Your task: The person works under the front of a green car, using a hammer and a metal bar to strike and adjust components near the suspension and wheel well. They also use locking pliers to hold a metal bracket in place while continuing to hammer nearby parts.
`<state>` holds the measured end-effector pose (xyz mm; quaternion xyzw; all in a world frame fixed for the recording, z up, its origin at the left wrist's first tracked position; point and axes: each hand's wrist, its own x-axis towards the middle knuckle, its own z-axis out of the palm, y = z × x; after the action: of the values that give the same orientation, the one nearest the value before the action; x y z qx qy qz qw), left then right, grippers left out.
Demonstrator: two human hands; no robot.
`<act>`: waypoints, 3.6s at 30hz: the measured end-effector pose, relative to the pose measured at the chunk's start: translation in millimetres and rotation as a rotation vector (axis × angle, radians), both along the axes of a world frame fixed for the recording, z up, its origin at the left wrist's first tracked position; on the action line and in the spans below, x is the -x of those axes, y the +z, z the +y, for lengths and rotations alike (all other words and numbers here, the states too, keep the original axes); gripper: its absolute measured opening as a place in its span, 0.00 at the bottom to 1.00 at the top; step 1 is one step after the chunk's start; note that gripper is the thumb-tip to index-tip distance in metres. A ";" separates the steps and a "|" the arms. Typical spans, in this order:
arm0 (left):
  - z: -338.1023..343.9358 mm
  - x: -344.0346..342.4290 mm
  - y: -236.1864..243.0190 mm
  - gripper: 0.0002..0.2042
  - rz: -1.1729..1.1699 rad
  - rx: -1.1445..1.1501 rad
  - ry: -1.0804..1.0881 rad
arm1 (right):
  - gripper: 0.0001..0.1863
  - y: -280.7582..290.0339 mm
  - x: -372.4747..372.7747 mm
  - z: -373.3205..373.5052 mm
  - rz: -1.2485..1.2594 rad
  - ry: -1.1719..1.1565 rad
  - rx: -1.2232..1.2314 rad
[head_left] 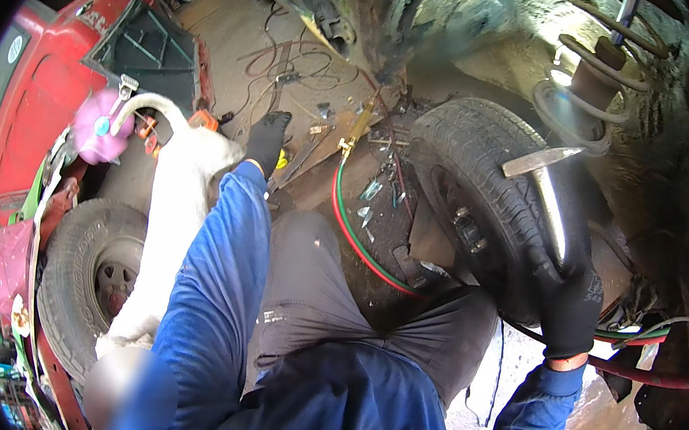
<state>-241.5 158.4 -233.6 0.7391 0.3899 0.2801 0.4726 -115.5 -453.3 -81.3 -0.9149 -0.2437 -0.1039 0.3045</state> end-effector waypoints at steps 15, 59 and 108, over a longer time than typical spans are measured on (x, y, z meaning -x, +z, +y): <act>-9.5 55.3 -102.3 0.34 1.011 -0.426 -0.033 | 0.40 4.1 2.3 -1.8 0.087 0.015 0.060; -234.2 3.9 114.4 0.17 -0.520 0.287 -0.279 | 0.35 -19.0 1.9 -5.1 -0.386 0.094 -0.044; -327.0 -137.0 226.1 0.13 -0.940 1.054 -0.566 | 0.23 52.5 -1.6 74.9 -0.305 0.143 -0.207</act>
<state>-104.5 -168.5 -7.6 0.2904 0.0252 0.2104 0.9331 -114.0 -378.3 -28.8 -0.8327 -0.3395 -0.2439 0.3632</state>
